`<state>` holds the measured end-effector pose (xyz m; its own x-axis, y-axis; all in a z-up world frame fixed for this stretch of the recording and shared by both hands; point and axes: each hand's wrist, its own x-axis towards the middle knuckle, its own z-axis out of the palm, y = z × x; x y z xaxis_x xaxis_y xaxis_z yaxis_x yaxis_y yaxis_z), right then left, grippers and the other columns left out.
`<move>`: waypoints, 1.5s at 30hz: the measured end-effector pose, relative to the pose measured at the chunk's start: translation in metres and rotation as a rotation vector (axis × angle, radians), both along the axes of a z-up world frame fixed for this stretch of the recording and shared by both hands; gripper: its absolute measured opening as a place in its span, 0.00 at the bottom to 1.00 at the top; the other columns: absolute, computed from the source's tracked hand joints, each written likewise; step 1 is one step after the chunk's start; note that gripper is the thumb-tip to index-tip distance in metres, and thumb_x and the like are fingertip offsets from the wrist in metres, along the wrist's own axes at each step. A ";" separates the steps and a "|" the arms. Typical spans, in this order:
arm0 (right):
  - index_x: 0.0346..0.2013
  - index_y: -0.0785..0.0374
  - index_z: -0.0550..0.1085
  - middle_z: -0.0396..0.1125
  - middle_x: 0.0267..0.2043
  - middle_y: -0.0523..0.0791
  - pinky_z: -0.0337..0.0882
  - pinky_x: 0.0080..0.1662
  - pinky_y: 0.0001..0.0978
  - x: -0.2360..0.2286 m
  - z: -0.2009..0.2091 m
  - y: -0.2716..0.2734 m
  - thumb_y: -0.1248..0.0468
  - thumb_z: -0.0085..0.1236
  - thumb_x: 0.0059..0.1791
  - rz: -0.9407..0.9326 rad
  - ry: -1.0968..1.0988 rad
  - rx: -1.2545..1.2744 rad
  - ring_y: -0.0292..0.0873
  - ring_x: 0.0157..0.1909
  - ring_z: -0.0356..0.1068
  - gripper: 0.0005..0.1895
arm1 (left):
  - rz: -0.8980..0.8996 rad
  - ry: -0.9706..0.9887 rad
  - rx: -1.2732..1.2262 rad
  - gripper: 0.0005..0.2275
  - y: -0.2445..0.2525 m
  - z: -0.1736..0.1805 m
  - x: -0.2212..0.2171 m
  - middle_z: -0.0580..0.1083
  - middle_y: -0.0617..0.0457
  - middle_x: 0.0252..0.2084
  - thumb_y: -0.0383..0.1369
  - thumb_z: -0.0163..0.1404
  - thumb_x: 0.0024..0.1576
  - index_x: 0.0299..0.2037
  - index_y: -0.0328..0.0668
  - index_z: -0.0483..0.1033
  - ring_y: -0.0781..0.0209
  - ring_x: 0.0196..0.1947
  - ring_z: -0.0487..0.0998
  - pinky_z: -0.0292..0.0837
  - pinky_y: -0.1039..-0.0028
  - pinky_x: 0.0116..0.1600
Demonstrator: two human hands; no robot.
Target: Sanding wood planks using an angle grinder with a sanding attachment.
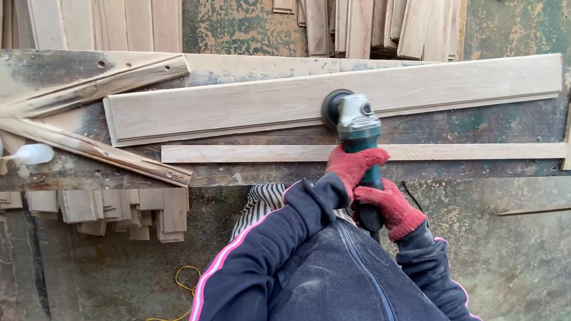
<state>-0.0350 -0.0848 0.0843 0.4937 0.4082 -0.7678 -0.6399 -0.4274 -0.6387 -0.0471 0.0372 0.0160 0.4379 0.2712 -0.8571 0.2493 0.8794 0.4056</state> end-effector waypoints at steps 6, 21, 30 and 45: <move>0.34 0.62 0.79 0.69 0.26 0.47 0.70 0.34 0.32 -0.002 0.007 0.051 0.62 0.78 0.32 0.228 0.018 0.045 0.43 0.30 0.70 0.21 | 0.106 0.081 0.114 0.27 0.043 -0.014 -0.047 0.79 0.41 0.33 0.28 0.75 0.35 0.47 0.38 0.79 0.41 0.31 0.84 0.85 0.52 0.31; 0.32 0.62 0.78 0.67 0.24 0.47 0.68 0.32 0.31 0.019 0.035 0.037 0.63 0.77 0.34 0.200 0.016 0.008 0.43 0.28 0.69 0.17 | 0.138 -0.047 0.048 0.27 0.024 -0.003 -0.003 0.76 0.37 0.29 0.26 0.72 0.36 0.47 0.37 0.75 0.39 0.24 0.82 0.83 0.53 0.23; 0.33 0.62 0.79 0.69 0.25 0.47 0.70 0.34 0.32 0.008 0.010 0.068 0.62 0.79 0.32 0.311 0.025 0.020 0.44 0.29 0.71 0.20 | 0.224 0.010 0.055 0.22 0.058 0.005 -0.046 0.77 0.38 0.28 0.26 0.72 0.37 0.42 0.36 0.79 0.40 0.25 0.83 0.83 0.61 0.18; 0.34 0.59 0.78 0.69 0.26 0.46 0.71 0.37 0.30 -0.008 0.033 0.157 0.53 0.82 0.29 0.596 0.018 0.144 0.42 0.30 0.69 0.26 | 0.524 0.077 0.121 0.18 0.137 0.062 -0.097 0.78 0.36 0.28 0.24 0.68 0.41 0.38 0.28 0.75 0.38 0.29 0.83 0.81 0.54 0.31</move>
